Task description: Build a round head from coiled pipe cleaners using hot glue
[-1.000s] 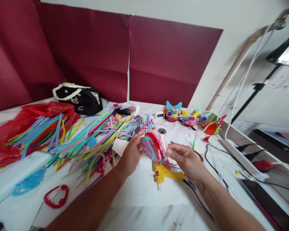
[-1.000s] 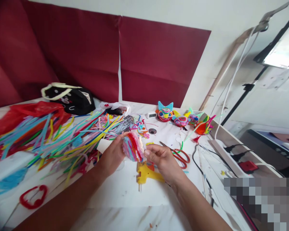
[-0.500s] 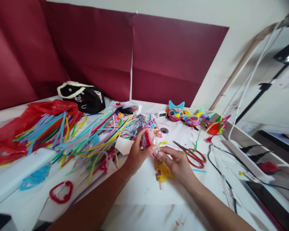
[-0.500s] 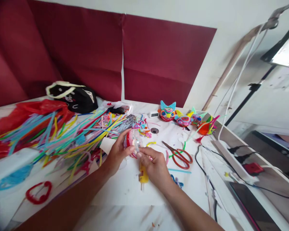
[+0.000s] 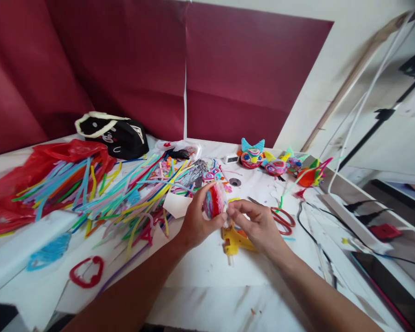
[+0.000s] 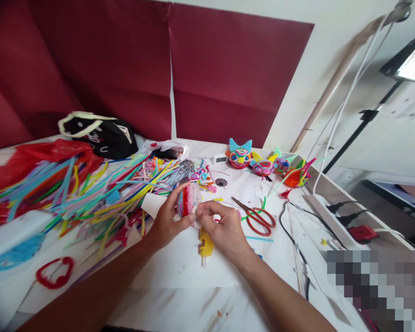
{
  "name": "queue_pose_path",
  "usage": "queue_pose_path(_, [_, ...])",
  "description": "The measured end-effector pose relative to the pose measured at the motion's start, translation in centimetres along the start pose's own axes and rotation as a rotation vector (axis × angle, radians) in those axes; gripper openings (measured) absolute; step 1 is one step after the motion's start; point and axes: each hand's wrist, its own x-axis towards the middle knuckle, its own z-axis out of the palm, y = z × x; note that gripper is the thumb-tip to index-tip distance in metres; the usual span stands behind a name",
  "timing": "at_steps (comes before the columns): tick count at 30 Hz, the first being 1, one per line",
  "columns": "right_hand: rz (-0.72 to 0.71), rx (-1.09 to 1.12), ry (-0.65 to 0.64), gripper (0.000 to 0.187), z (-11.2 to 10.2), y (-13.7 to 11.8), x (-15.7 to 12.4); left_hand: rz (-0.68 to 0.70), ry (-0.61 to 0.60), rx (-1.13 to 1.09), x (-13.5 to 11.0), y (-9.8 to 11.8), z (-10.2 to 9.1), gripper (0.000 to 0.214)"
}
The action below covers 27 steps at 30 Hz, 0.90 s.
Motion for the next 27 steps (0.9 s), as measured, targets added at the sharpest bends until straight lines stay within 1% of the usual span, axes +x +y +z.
queue_pose_path(5, [-0.011,-0.007,0.014,0.016,0.11,0.24,0.07,0.093,0.016,0.098,-0.07,-0.05,0.10,0.070])
queue_pose_path(10, [-0.008,-0.023,0.012,0.014,0.09,0.31,0.09,0.163,0.024,0.202,-0.13,-0.12,0.24,0.071])
queue_pose_path(16, [0.008,-0.036,-0.012,0.015,-0.12,0.15,-0.05,0.159,0.013,0.189,-0.16,0.04,0.31,0.068])
queue_pose_path(27, [0.037,0.020,-0.015,0.013,-0.09,0.24,-0.18,0.162,-0.007,0.160,-0.31,-0.23,0.53,0.067])
